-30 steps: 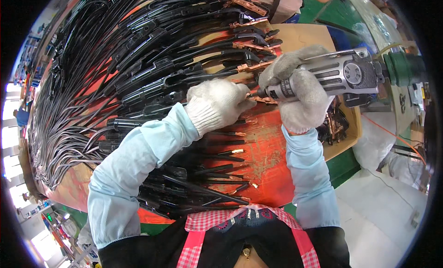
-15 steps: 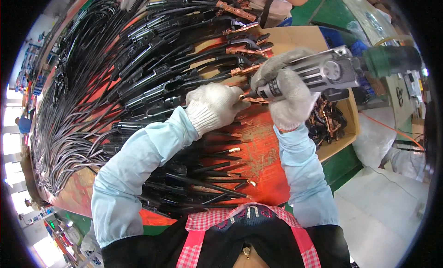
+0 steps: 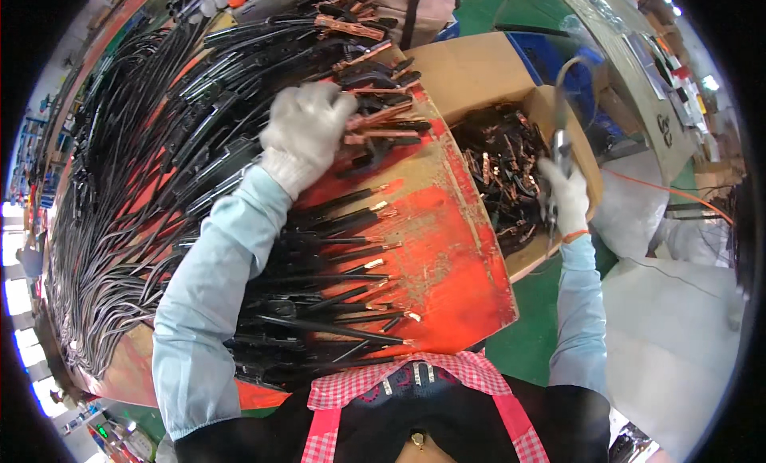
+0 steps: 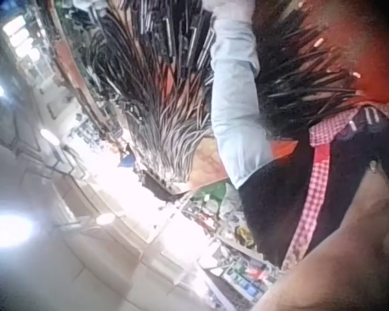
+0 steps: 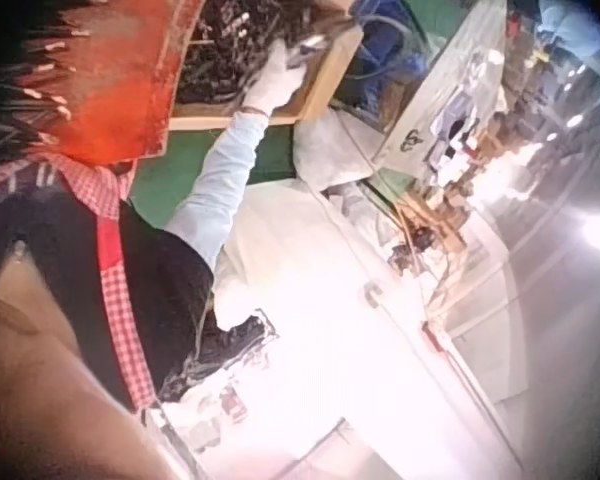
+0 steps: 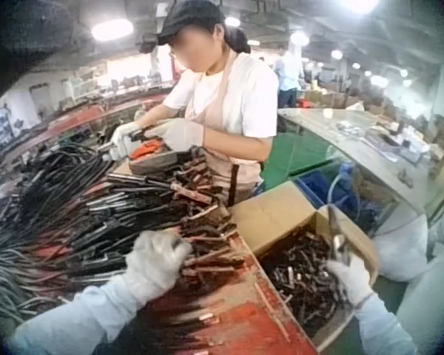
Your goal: The recorder uses a pneumatic tool to crimp metal connectors onto the ends of electrical wires.
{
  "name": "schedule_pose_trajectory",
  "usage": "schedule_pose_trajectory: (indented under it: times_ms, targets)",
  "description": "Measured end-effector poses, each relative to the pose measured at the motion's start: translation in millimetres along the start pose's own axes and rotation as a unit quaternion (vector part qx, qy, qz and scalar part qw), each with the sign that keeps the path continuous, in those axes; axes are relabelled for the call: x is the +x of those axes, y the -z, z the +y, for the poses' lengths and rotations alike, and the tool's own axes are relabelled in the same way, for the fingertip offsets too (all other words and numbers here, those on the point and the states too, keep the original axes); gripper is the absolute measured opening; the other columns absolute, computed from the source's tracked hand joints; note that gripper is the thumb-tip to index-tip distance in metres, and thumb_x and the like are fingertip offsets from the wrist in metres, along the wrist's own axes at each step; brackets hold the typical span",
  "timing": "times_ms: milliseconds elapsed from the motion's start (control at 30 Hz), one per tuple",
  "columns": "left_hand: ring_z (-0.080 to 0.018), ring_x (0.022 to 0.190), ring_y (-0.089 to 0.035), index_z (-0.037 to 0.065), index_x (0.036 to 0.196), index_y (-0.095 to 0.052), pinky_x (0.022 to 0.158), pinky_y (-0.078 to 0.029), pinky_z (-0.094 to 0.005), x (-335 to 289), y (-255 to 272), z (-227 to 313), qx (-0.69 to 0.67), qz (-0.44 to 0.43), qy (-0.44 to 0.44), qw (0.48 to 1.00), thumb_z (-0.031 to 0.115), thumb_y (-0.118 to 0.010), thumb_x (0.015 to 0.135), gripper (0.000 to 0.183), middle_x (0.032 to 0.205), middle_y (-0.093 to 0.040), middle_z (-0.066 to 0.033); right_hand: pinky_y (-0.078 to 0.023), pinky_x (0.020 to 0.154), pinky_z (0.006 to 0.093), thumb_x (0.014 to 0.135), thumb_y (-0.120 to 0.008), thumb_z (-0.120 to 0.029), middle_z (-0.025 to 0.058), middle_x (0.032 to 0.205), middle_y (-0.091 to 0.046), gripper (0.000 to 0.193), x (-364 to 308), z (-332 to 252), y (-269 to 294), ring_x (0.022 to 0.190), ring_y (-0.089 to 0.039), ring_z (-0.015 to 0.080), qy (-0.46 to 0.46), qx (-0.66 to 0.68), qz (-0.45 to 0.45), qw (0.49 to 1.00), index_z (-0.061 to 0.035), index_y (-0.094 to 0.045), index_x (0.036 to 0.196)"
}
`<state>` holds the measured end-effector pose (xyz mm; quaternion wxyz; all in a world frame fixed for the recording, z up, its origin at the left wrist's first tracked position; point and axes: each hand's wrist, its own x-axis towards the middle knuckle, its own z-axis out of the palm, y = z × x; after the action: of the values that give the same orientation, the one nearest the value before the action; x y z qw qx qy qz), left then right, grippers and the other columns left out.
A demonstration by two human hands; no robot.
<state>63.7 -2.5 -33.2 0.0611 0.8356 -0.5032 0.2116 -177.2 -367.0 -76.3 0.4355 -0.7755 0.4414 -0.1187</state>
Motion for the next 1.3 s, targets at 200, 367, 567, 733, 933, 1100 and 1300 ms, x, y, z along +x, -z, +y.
schedule_pose_trajectory:
  times_ms: [200, 367, 567, 733, 933, 1100, 1300]
  targets:
    - [-0.0295, 0.105, -0.061, 0.017, 0.114, -0.063, 0.088, -0.049, -0.0443, -0.9, 18.9, 6.2, 0.02, -0.084, 0.03, 0.996, 0.024, -0.085, 0.067, 0.052, 0.114, -0.062, -0.0067, -0.051, 0.09, 0.0509, 0.083, -0.068, -0.049, 0.0227, 0.11, -0.068, 0.062, -6.1, 86.3, 3.3, 0.104, -0.067, 0.0383, -0.04, -0.426, 0.002, 0.904, -0.0095, -0.059, 0.129]
    - [-0.0297, 0.086, -0.066, 0.013, 0.091, -0.072, 0.075, -0.052, -0.0423, -17.4, 48.3, 21.5, 0.03, -0.115, -0.002, 0.993, 0.02, -0.076, 0.072, 0.02, 0.091, -0.068, -0.0065, -0.051, 0.092, 0.048, 0.086, -0.066, -0.047, 0.0178, 0.12, -0.064, 0.057, -22.1, 17.6, -16.7, 0.105, -0.066, 0.0364, 0.211, -0.372, 0.051, 0.902, -0.0128, -0.059, 0.132]
    - [-0.0358, 0.082, -0.07, 0.015, 0.101, -0.074, 0.071, -0.055, -0.0463, -18.3, 94.4, 43.5, -0.137, -0.281, 0.226, 0.922, 0.03, -0.074, 0.08, 0.026, 0.083, -0.071, -0.0155, -0.049, 0.096, 0.0423, 0.07, -0.084, -0.032, 0.0134, 0.122, -0.065, 0.07, -126.8, -147.5, -87.7, 0.113, -0.062, 0.0302, 0.578, -0.125, -0.039, 0.806, -0.0112, -0.06, 0.132]
    - [-0.0361, 0.08, -0.07, 0.011, 0.098, -0.073, 0.068, -0.055, -0.0438, -36.1, 132.8, 38.2, -0.274, -0.249, 0.191, 0.909, 0.03, -0.073, 0.083, 0.024, 0.082, -0.07, -0.0156, -0.05, 0.06, 0.0407, 0.073, -0.074, -0.027, 0.007, 0.077, -0.062, 0.041, -152.3, -178.1, -112.0, 0.067, -0.064, 0.0271, 0.586, -0.234, -0.124, 0.766, -0.0117, -0.062, 0.108]
    - [-0.0339, 0.067, -0.067, 0.011, 0.095, -0.072, 0.057, -0.051, -0.0435, -48.9, 158.2, 34.5, -0.308, -0.293, 0.059, 0.903, 0.027, -0.073, 0.087, 0.017, 0.071, -0.065, -0.0125, -0.046, 0.047, 0.0409, 0.078, -0.072, -0.035, 0.0044, 0.061, -0.057, 0.026, -143.8, -193.9, -93.3, 0.054, -0.062, 0.0215, 0.676, -0.298, -0.182, 0.649, -0.0131, -0.057, 0.076]
    - [-0.0337, 0.072, -0.067, 0.009, 0.106, -0.07, 0.063, -0.054, -0.0435, -31.4, 100.3, 9.8, -0.195, -0.074, 0.031, 0.978, 0.021, -0.073, 0.087, 0.022, 0.082, -0.068, -0.0113, -0.048, 0.049, 0.04, 0.082, -0.071, -0.032, 0.0062, 0.066, -0.058, 0.024, -82.0, -200.3, -107.2, 0.057, -0.061, 0.0294, 0.705, -0.285, -0.012, 0.65, -0.0124, -0.057, 0.082]
    - [-0.0273, 0.082, -0.067, 0.012, 0.103, -0.07, 0.07, -0.054, -0.0404, -45.4, 68.0, 2.4, 0.028, 0.009, -0.024, 0.999, 0.023, -0.07, 0.084, 0.022, 0.087, -0.067, -0.0055, -0.051, 0.079, 0.0453, 0.086, -0.069, -0.035, 0.0127, 0.097, -0.066, 0.041, -4.8, -107.2, -72.3, 0.092, -0.065, 0.0327, 0.525, -0.354, 0.071, 0.771, -0.0129, -0.063, 0.12]
